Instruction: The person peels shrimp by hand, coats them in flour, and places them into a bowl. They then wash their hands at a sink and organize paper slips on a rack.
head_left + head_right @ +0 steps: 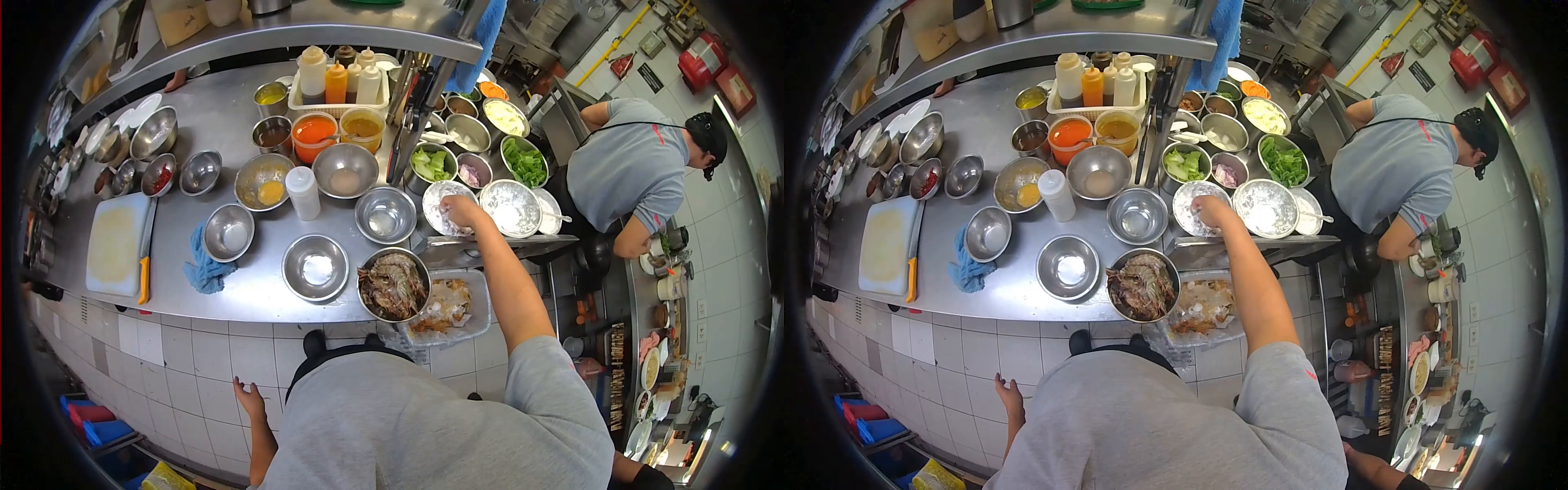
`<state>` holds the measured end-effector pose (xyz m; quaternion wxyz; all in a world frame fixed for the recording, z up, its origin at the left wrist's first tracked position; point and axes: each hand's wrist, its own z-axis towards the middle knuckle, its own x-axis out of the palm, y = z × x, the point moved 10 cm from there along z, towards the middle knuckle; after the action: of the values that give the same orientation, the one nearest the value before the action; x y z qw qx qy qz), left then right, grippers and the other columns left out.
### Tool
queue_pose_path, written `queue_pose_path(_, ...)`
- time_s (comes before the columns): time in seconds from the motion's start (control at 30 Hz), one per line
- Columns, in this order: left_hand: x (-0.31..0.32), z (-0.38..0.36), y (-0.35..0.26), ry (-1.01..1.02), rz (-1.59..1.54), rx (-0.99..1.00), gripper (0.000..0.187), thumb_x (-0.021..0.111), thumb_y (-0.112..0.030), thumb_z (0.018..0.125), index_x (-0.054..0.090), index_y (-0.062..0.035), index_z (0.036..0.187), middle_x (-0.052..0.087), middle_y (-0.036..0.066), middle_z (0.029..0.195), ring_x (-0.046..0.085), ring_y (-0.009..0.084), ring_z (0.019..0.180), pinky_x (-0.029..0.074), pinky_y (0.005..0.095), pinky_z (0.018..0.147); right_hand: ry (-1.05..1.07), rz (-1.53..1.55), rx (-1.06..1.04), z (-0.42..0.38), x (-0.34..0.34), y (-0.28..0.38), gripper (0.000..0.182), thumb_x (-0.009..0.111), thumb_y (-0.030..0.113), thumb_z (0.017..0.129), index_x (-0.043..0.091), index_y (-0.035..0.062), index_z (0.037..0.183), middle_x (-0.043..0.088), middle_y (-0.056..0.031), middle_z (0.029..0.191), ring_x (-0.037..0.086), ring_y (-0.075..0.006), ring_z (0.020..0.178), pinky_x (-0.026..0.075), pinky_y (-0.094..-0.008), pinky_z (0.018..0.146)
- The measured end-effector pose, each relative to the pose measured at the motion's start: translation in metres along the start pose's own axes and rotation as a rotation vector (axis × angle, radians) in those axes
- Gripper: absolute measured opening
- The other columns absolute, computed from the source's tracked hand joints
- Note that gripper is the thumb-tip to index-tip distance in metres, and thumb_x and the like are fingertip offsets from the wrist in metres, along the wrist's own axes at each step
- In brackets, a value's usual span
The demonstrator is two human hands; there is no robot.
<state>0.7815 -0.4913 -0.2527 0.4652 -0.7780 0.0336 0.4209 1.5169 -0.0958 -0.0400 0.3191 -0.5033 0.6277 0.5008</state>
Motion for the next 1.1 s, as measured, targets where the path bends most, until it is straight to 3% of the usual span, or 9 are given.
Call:
queue_pose_path(0.13, -0.011, 0.003, 0.025, 0.019, 0.056, -0.071, 0.060, 0.060, -0.004, 0.088, 0.038, -0.0033, 0.144, 0.047, 0.020, 0.130, 0.046, 0.0326, 0.123, 0.038, 0.0414, 0.106, 0.035, -0.053, 0.002, 0.003, -0.004, 0.001, 0.026, 0.056, 0.005, 0.078, 0.071, 0.0096, 0.099, 0.069, -0.0180, 0.104, 0.065, -0.0364, 0.101, 0.050, -0.0409, 0.087)
queue_pose_path(0.2, -0.013, 0.006, 0.032, 0.014, 0.025, -0.087, 0.053, 0.060, -0.005, 0.088, 0.044, -0.0027, 0.139, 0.047, 0.019, 0.130, 0.046, 0.0345, 0.125, 0.037, 0.0420, 0.106, -0.272, 0.142, 0.041, 0.004, -0.034, 0.004, 0.022, 0.059, 0.012, 0.079, 0.072, 0.0088, 0.096, 0.070, -0.0180, 0.099, 0.066, -0.0358, 0.096, 0.051, -0.0409, 0.084)
queue_pose_path(0.3, -0.010, 0.017, 0.033, 0.077, 0.056, -0.092, 0.046, 0.060, -0.007, 0.088, 0.050, -0.0026, 0.133, 0.048, 0.019, 0.130, 0.046, 0.0352, 0.125, 0.037, 0.0424, 0.106, -0.323, 0.118, 0.016, 0.005, -0.031, 0.018, 0.022, 0.065, 0.018, 0.076, 0.073, 0.0067, 0.093, 0.070, -0.0180, 0.098, 0.067, -0.0336, 0.092, 0.051, -0.0388, 0.083)
queue_pose_path(0.43, -0.004, 0.023, 0.018, 0.088, 0.038, -0.080, 0.044, 0.062, -0.010, 0.088, 0.053, -0.0027, 0.130, 0.048, 0.019, 0.130, 0.046, 0.0356, 0.124, 0.037, 0.0425, 0.107, 0.008, 0.067, 0.013, 0.004, -0.016, 0.020, 0.036, 0.067, 0.021, 0.075, 0.069, 0.0051, 0.106, 0.069, -0.0184, 0.101, 0.065, -0.0353, 0.098, 0.051, -0.0392, 0.088)
queue_pose_path(0.53, 0.004, 0.019, 0.015, 0.097, -0.001, -0.166, 0.044, 0.063, -0.011, 0.088, 0.053, -0.0025, 0.130, 0.048, 0.018, 0.129, 0.046, 0.0353, 0.124, 0.037, 0.0422, 0.107, -0.283, 0.067, -0.147, -0.017, -0.034, 0.020, 0.038, 0.068, 0.019, 0.072, 0.068, 0.0056, 0.108, 0.068, -0.0199, 0.102, 0.064, -0.0371, 0.101, 0.050, -0.0415, 0.090)
queue_pose_path(0.63, 0.012, 0.016, 0.009, 0.127, 0.012, -0.153, 0.044, 0.063, -0.011, 0.088, 0.053, -0.0025, 0.130, 0.048, 0.018, 0.129, 0.045, 0.0346, 0.125, 0.037, 0.0418, 0.107, -0.163, -0.051, -0.199, -0.014, -0.018, 0.028, 0.045, 0.070, 0.017, 0.070, 0.065, 0.0055, 0.113, 0.068, -0.0216, 0.105, 0.064, -0.0383, 0.102, 0.050, -0.0426, 0.091)
queue_pose_path(0.77, 0.020, 0.010, 0.011, 0.160, -0.005, -0.176, 0.044, 0.063, -0.010, 0.088, 0.053, -0.0024, 0.130, 0.048, 0.017, 0.128, 0.046, 0.0338, 0.125, 0.037, 0.0416, 0.107, -0.133, -0.031, 0.020, -0.009, -0.014, 0.006, 0.047, 0.070, 0.017, 0.070, 0.064, 0.0070, 0.115, 0.068, -0.0221, 0.108, 0.064, -0.0384, 0.103, 0.049, -0.0439, 0.092)
queue_pose_path(0.9, 0.016, 0.008, 0.007, 0.147, 0.003, -0.157, 0.044, 0.063, -0.009, 0.088, 0.053, -0.0023, 0.130, 0.048, 0.018, 0.129, 0.046, 0.0336, 0.124, 0.037, 0.0417, 0.106, -0.135, -0.025, -0.007, 0.001, -0.004, -0.002, 0.052, 0.070, 0.018, 0.067, 0.062, 0.0042, 0.117, 0.067, -0.0241, 0.108, 0.063, -0.0389, 0.104, 0.049, -0.0420, 0.092)
queue_pose_path(1.1, 0.013, 0.008, 0.010, 0.092, -0.054, -0.143, 0.042, 0.061, -0.008, 0.089, 0.053, -0.0021, 0.130, 0.049, 0.018, 0.129, 0.047, 0.0326, 0.123, 0.037, 0.0412, 0.105, -0.047, -0.147, 0.227, 0.003, 0.009, -0.026, 0.060, 0.074, 0.022, 0.064, 0.061, 0.0064, 0.120, 0.067, -0.0233, 0.108, 0.064, -0.0374, 0.105, 0.049, -0.0423, 0.095)
